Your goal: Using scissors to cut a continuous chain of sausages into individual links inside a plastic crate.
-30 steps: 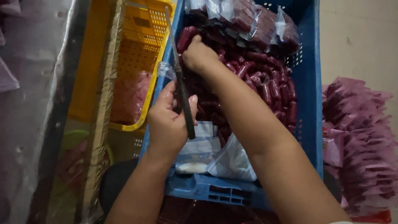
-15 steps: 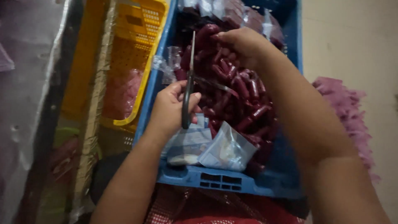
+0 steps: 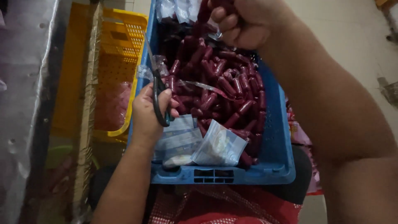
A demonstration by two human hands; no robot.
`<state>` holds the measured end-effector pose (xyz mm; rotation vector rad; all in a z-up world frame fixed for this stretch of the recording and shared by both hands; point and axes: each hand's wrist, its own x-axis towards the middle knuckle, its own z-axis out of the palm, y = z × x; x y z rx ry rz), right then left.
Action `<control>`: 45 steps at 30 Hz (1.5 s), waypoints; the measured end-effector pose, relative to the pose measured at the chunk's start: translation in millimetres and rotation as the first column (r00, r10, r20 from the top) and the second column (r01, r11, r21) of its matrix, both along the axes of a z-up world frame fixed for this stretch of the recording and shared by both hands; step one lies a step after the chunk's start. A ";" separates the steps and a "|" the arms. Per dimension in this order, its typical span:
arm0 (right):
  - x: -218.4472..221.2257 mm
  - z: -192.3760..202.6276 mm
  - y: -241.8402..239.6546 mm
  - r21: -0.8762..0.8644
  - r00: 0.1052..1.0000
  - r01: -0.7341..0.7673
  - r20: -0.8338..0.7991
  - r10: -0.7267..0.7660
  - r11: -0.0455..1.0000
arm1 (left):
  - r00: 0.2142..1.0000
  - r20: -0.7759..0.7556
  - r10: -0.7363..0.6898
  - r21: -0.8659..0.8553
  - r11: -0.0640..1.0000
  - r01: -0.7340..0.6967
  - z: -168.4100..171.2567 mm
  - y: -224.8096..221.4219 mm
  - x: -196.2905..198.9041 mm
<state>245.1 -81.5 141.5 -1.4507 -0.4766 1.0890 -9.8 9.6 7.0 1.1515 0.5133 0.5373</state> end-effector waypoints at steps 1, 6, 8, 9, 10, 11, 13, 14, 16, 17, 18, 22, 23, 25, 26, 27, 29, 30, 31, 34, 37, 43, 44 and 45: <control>-4.8 6.5 -2.7 -0.003 1.000 0.001 0.003 -0.001 1.000 | 1.000 0.003 -0.001 -0.003 1.000 0.001 5.6 -1.6 -1.6; -7.6 20.4 -18.6 -0.104 0.984 -0.034 0.173 0.052 0.994 | 0.969 -0.220 -0.112 0.040 0.992 0.124 7.9 -6.7 0.5; -4.9 22.6 -29.4 -0.084 0.981 -0.086 0.166 0.099 0.993 | 0.965 -0.219 -0.147 0.048 0.986 0.161 3.1 -8.7 1.6; -3.4 23.8 -36.0 -0.061 0.977 -0.133 0.162 0.141 0.989 | 0.958 -0.218 -0.186 0.058 0.977 0.203 1.0 -9.7 2.9; -2.1 24.5 -40.2 -0.060 0.977 -0.131 0.162 0.139 0.990 | 0.958 -0.218 -0.188 0.058 0.977 0.205 3.1 -11.1 0.0; -0.2 26.3 -45.0 -0.072 0.978 -0.119 0.163 0.129 0.990 | 0.954 -0.204 -0.220 0.064 0.969 0.238 6.0 -12.3 -1.6; 0.0 32.4 -53.2 -0.083 0.979 -0.102 0.167 0.115 0.991 | 0.948 -0.189 -0.256 0.073 0.959 0.274 10.0 -14.2 -5.6; -1.8 36.4 -56.3 -0.080 0.970 -0.113 0.206 0.127 0.990 | 0.951 -0.138 -0.278 0.036 0.958 0.286 10.8 -14.8 -7.9; -3.8 36.0 -62.2 -0.079 0.961 -0.117 0.241 0.133 0.990 | 0.948 -0.089 -0.305 -0.003 0.952 0.306 10.4 -16.4 -12.5; -5.0 31.4 -65.9 -0.022 0.931 -0.243 0.277 0.239 0.970 | 0.935 -0.043 -0.353 -0.040 0.935 0.351 9.1 -18.2 -15.6; -6.4 26.7 -69.4 0.032 0.886 -0.366 0.319 0.337 0.930 | 0.917 0.004 -0.398 -0.075 0.915 0.397 7.7 -19.7 -18.8; -22.2 -10.9 -118.5 -0.270 0.693 -0.098 0.672 0.260 0.958 | 0.838 -0.173 -0.518 -0.134 0.855 0.501 15.8 -40.1 -23.4; -27.0 -20.0 -130.7 -0.322 0.768 -0.024 0.601 0.224 0.946 | 0.783 -0.208 -0.586 -0.092 0.809 0.581 11.4 -46.4 -23.9; -36.6 -39.4 -153.5 -0.382 0.835 0.051 0.522 0.171 0.923 | 0.715 -0.245 -0.655 -0.059 0.746 0.663 -4.6 -61.7 -23.9; -41.6 -49.6 -164.0 -0.297 0.889 0.100 0.454 0.049 0.950 | 0.726 -0.166 -0.667 -0.071 0.743 0.666 -16.0 -70.6 -23.7; -47.9 -60.6 -174.4 -0.213 0.926 0.157 0.370 -0.069 0.964 | 0.734 -0.087 -0.673 -0.083 0.739 0.668 -27.6 -80.0 -25.1; -33.0 -96.6 -189.7 -0.182 0.948 0.099 0.315 -0.037 0.978 | 0.730 -0.101 -0.675 -0.086 0.737 0.670 -30.1 -88.9 -19.3; -25.3 -114.6 -196.5 -0.143 0.964 0.036 0.265 0.003 0.989 | 0.732 -0.114 -0.672 -0.083 0.740 0.667 -30.6 -92.7 -16.0; -34.2 -113.5 -195.2 -0.138 0.966 0.039 0.260 -0.002 0.990 | 0.729 -0.121 -0.674 -0.082 0.738 0.669 -30.6 -92.9 -13.1; -49.0 -116.7 -191.1 -0.057 0.966 0.053 0.257 -0.037 0.997 | 0.725 -0.161 -0.670 -0.049 0.739 0.672 -28.4 -92.1 -3.3; -44.8 -133.8 -191.7 0.007 0.973 0.020 0.231 -0.021 1.000 | 0.727 -0.200 -0.657 -0.017 0.744 0.668 -27.1 -91.7 6.9; -41.6 -155.3 -195.8 0.094 0.980 0.007 0.195 -0.025 0.996 | 0.710 -0.245 -0.660 -0.021 0.736 0.677 -11.2 -87.3 17.1; -41.1 -158.3 -195.9 0.134 0.983 0.005 0.182 -0.029 0.991 | 0.708 -0.236 -0.666 -0.033 0.733 0.679 -16.9 -86.1 18.9; -40.4 -160.9 -195.5 0.172 0.985 0.000 0.171 -0.030 0.985 | 0.706 -0.226 -0.671 -0.046 0.732 0.680 -22.8 -84.7 20.6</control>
